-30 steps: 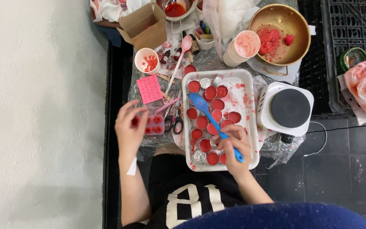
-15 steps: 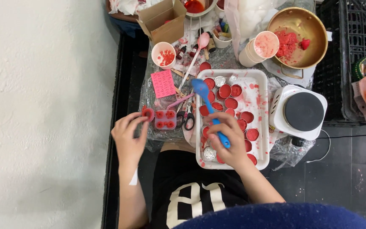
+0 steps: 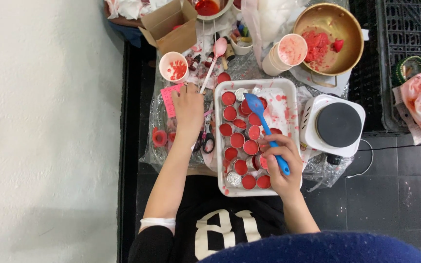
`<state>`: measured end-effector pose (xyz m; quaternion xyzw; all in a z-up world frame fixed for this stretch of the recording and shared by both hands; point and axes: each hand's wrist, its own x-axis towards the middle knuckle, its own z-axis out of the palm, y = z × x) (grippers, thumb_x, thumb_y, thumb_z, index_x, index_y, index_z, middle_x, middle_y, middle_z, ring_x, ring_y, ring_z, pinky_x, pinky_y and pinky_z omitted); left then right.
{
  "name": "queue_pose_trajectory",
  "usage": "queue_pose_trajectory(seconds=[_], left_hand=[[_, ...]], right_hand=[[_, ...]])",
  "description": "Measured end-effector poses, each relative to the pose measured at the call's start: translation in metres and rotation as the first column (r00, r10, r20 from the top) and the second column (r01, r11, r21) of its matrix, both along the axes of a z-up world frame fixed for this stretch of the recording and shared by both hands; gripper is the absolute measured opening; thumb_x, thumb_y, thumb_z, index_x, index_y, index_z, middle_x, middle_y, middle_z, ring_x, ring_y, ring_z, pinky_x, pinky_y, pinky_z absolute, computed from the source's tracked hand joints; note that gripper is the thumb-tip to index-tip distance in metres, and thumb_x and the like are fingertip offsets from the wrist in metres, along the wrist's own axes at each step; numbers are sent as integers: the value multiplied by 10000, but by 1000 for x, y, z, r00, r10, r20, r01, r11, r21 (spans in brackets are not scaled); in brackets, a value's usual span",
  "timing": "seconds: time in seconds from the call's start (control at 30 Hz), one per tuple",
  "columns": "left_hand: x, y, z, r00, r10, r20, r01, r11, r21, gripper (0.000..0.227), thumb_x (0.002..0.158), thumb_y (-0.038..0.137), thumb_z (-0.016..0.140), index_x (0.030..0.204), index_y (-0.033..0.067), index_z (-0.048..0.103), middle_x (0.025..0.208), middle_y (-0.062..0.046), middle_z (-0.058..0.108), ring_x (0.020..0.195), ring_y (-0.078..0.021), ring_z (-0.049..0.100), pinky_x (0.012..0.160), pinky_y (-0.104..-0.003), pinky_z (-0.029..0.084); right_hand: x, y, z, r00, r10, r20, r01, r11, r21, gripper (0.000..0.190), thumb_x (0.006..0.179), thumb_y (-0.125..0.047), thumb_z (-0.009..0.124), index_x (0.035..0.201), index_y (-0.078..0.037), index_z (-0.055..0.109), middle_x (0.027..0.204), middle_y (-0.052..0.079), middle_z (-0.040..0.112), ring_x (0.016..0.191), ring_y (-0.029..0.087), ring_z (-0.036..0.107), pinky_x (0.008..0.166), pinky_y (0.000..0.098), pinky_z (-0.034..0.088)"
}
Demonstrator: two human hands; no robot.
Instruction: Cleaning and preparing small tealight candle containers for reuse or filling.
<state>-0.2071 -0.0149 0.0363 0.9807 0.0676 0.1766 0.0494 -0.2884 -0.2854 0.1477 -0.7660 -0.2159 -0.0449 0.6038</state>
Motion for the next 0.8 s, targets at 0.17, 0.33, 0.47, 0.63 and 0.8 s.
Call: queue_pose_trajectory(seconds=[0.17,0.33,0.47,0.63,0.8], left_hand=[[0,6,-1,997,-45,-71,45,999,4,113,819,91,664,776,88,769,974,-84,650,1008,-270,607,868,-474,395],[-5,7,3,995,-92,-49,89,994,-65,112,780,61,660,718,83,750,958,-80,656,965,-271,627,865,-472,382],[-5,6,1,994,-102,-41,98,991,-93,100,787,72,672,718,71,744,956,-97,646,953,-266,632,876,-477,374],[-9,5,28,989,-123,-84,115,989,-91,81,801,57,689,738,71,739,979,-78,630,962,-261,640,909,-487,366],[-28,4,70,962,-272,14,150,485,-862,119,900,133,724,986,57,691,1067,-3,546,807,-125,525,755,-316,466]], right_hand=[[2,-8,-2,1000,-25,10,25,999,-25,77,981,-36,577,944,8,628,1256,165,627,1130,269,709,947,367,607],[3,-8,-3,1000,3,-6,-3,1000,23,79,990,-28,568,957,17,623,1264,176,608,1145,278,687,967,387,612],[1,-7,-6,999,10,-35,-9,999,47,81,995,-29,571,960,24,622,1274,178,599,1145,280,687,962,392,618],[0,-10,-8,999,14,-29,-13,999,40,83,1002,-29,575,957,18,627,1275,174,597,1156,281,682,976,392,610],[0,-14,-9,1000,-6,-27,7,1000,26,88,989,-36,572,953,16,633,1259,171,608,1169,276,692,960,374,614]])
